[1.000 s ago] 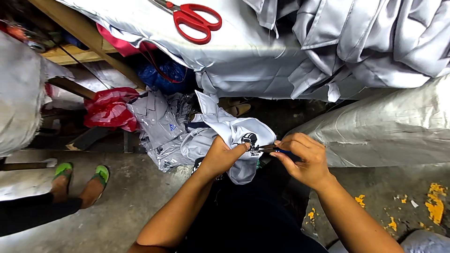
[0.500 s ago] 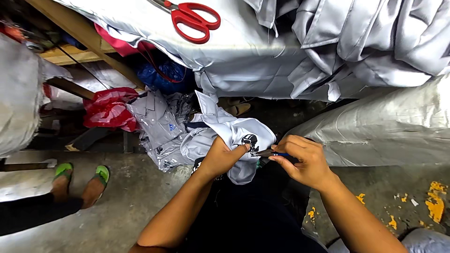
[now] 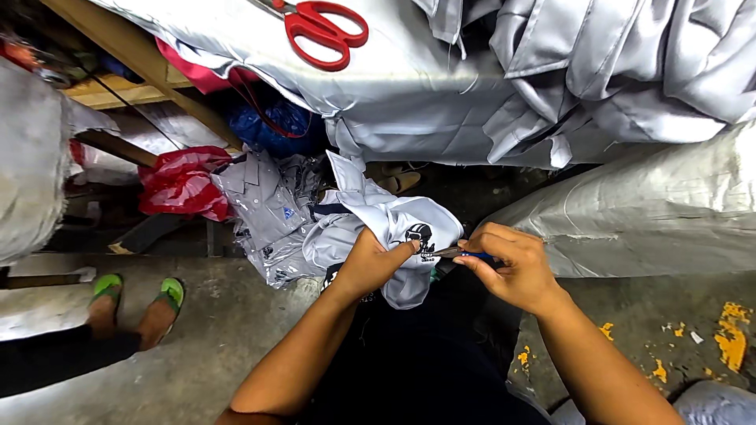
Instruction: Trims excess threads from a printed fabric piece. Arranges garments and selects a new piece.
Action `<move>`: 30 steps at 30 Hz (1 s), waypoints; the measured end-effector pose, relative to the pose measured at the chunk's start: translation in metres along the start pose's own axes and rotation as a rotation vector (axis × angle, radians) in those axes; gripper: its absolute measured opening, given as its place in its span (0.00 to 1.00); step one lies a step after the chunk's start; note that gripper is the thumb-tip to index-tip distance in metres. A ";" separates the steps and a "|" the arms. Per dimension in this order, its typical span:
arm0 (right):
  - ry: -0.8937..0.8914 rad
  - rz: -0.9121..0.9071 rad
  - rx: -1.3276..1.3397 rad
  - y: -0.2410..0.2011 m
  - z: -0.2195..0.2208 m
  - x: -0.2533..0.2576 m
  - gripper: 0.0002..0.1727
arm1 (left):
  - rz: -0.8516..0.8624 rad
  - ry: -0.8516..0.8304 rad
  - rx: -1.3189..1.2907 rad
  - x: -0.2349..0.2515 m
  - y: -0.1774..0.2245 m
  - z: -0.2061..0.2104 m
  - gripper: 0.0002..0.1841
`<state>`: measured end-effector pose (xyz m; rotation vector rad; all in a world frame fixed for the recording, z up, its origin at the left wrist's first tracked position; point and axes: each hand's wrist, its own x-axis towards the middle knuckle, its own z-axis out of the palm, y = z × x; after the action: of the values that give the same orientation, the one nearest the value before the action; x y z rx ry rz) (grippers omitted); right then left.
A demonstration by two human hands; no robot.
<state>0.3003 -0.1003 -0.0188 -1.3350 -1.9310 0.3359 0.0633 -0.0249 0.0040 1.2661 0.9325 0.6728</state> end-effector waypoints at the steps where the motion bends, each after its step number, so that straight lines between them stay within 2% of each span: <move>1: -0.003 0.004 0.005 0.000 0.000 0.000 0.13 | -0.002 0.002 -0.008 0.000 0.000 0.000 0.12; 11: 0.008 0.049 0.048 -0.001 0.003 0.000 0.13 | -0.023 0.019 -0.058 -0.001 0.001 0.002 0.12; 17: -0.010 0.072 0.084 -0.003 0.001 -0.002 0.14 | -0.046 0.054 -0.105 -0.002 0.000 0.004 0.07; 22: 0.086 0.100 0.114 -0.005 0.001 -0.002 0.12 | -0.033 0.079 -0.129 -0.003 0.000 0.004 0.06; 30: 0.168 0.070 -0.004 -0.011 0.004 0.006 0.12 | -0.016 0.071 -0.144 -0.003 -0.002 0.007 0.06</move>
<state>0.2888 -0.0993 -0.0123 -1.3902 -1.7504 0.2449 0.0674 -0.0313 0.0034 1.1121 0.9338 0.7631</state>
